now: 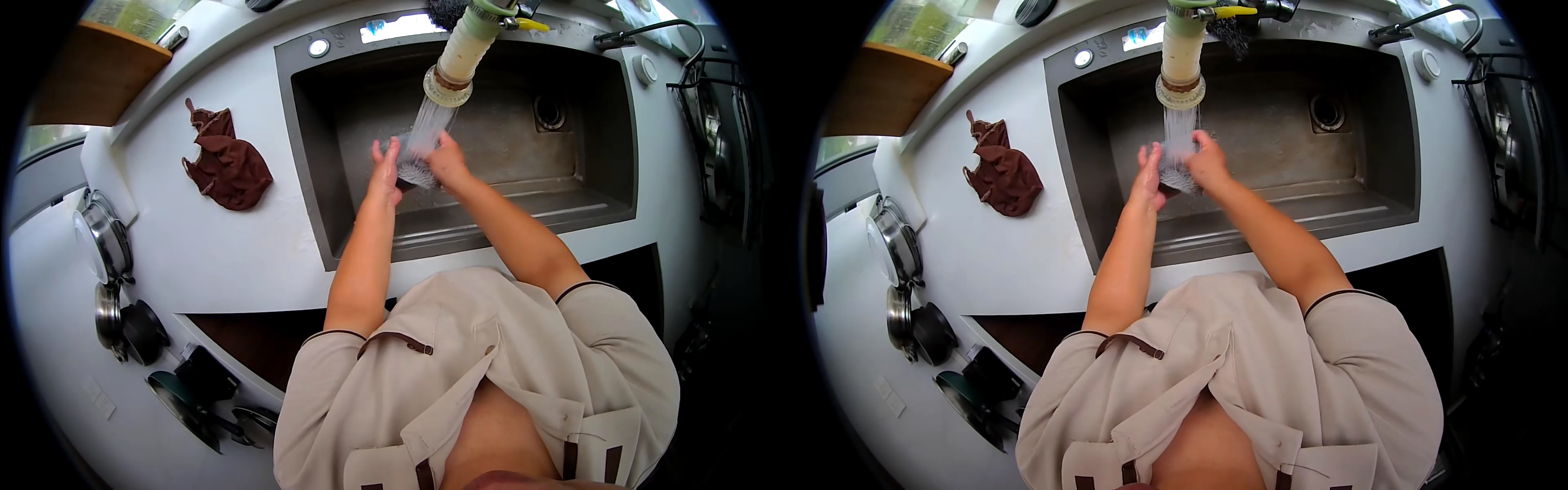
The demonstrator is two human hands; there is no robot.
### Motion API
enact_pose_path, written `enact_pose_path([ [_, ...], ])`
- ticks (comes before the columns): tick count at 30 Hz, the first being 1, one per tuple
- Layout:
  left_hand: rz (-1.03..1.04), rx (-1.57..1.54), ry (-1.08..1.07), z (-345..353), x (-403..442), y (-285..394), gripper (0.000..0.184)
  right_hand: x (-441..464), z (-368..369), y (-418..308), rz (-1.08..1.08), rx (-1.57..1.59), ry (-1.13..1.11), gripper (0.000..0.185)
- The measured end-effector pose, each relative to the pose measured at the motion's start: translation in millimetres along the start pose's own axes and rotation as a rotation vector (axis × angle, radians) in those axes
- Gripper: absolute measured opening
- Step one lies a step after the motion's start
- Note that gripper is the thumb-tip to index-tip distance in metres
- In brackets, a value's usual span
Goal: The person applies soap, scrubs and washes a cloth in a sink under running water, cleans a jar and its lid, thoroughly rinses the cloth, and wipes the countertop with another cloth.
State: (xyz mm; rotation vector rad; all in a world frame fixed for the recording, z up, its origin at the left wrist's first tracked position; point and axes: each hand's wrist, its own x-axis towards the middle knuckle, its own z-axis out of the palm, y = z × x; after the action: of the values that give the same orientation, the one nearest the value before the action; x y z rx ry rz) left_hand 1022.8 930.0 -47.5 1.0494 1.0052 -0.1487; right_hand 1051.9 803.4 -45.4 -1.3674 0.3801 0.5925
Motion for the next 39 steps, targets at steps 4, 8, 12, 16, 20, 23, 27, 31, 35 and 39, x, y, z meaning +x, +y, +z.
enact_pose_path([
  [4, -0.366, -0.42, -0.49, -2, 21, -23, 0.053, -62, 43, -46, -0.296, -0.806, 0.167, 0.026],
  [8, -0.353, -0.507, -0.45, 19, -24, -6, 0.049, -65, 46, -47, -0.74, -1.154, -0.084, 0.03],
  [12, -0.202, -0.463, -0.405, 33, -40, -5, 0.042, 19, -9, -35, -0.313, -0.945, 0.255, 0.031],
  [16, -0.271, -0.337, -0.356, 22, 3, -23, 0.043, -1, 3, -15, -0.45, -0.903, 0.242, 0.03],
  [20, -0.272, -0.529, -0.645, 11, 13, -33, 0.044, -49, 29, -37, -0.769, -1.007, 0.077, 0.025],
  [23, -0.321, -0.231, -0.191, 28, -29, 0, 0.038, 1, 0, -2, -0.522, -0.915, 0.158, 0.022],
  [27, -0.117, -0.035, -0.356, 17, -37, 17, 0.051, 41, -31, -3, -0.008, -0.353, 0.128, 0.022],
  [31, -0.027, 0.345, -0.239, 11, -5, 20, 0.07, -2, -11, -38, 0.314, 0.264, -0.024, 0.025],
  [35, 0.069, 0.391, -0.334, 9, 27, 0, 0.073, -24, 6, -41, 0.291, 0.348, -0.143, 0.024],
  [39, 0.639, 1.06, -0.133, -21, -73, 114, 0.037, -21, -3, -41, 0.271, 0.338, -0.053, 0.02],
])
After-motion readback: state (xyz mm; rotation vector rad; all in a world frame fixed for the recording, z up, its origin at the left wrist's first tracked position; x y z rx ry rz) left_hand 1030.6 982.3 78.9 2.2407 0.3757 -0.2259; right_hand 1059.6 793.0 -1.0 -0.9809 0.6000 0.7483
